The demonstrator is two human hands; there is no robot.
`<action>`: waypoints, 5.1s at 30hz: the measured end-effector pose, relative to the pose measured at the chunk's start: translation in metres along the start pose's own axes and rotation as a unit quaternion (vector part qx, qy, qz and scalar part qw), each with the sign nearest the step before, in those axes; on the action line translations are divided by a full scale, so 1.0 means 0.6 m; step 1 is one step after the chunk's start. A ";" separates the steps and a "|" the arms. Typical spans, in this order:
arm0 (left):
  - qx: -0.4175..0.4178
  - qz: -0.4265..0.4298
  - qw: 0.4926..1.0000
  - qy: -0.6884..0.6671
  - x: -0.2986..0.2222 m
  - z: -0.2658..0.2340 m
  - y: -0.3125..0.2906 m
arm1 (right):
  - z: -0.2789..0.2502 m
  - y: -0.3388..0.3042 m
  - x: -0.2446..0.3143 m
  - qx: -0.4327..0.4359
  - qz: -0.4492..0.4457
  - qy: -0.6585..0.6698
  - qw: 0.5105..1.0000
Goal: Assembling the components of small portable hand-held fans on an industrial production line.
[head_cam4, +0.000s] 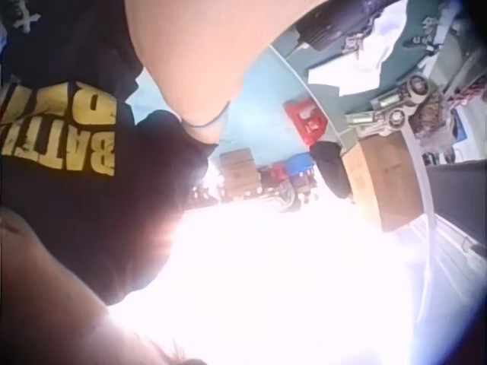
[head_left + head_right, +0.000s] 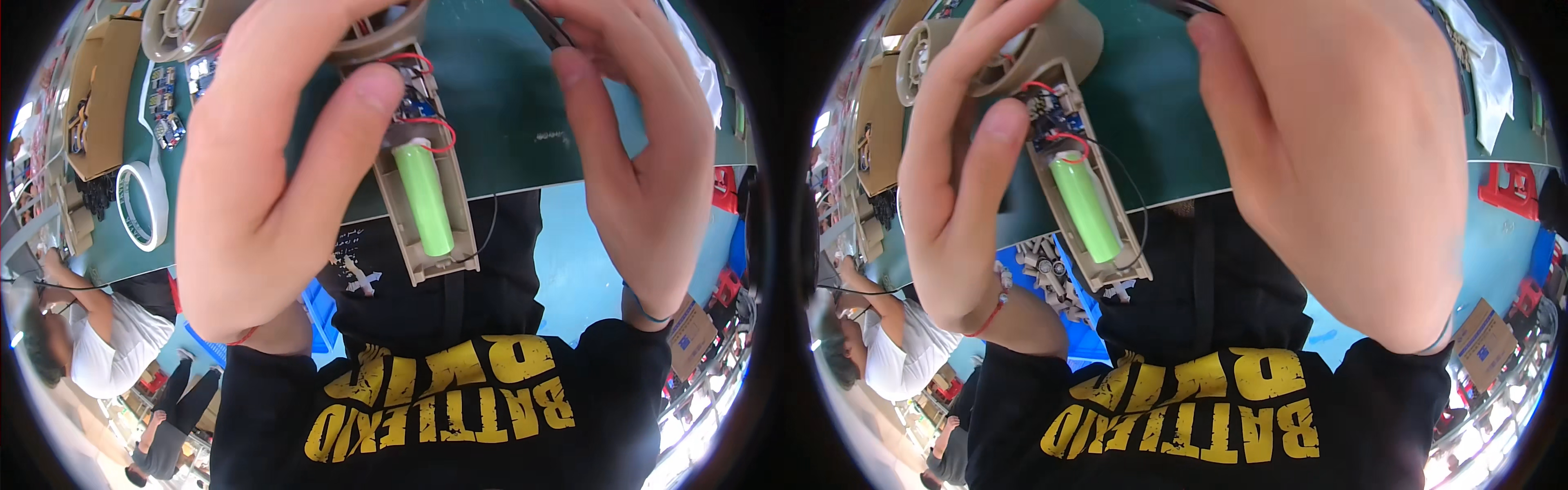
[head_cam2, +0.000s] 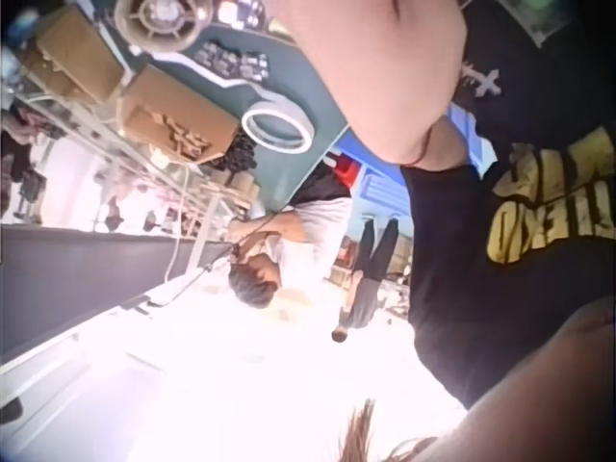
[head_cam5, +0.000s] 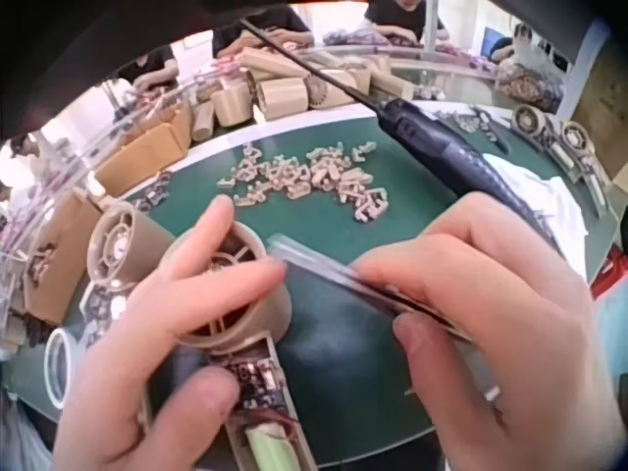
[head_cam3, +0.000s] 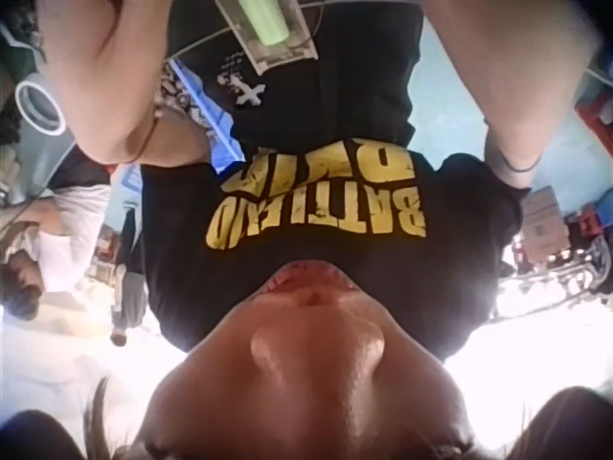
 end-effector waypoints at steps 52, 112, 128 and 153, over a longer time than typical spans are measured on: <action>0.005 -0.063 0.998 0.017 0.003 -0.001 0.007 | -0.014 0.006 -0.032 0.146 -0.054 0.101 0.983; -0.182 -0.065 0.981 -0.012 0.041 -0.052 -0.012 | -0.031 0.011 0.045 0.023 0.011 0.132 0.991; -0.269 -0.042 0.921 -0.279 0.020 -0.010 -0.016 | 0.031 -0.008 0.089 0.068 0.274 0.627 0.726; -0.246 0.019 0.857 -0.452 0.025 0.003 -0.016 | 0.022 -0.026 0.084 0.089 0.266 0.722 0.632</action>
Point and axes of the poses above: each hand's wrist, its own y-axis towards the middle knuckle, its own z-axis out of the palm, x = y × z, the point moved 3 cm from there along y, towards the middle knuckle, and after that the axes turned 2 degrees about -y, right-handed, at the moved point
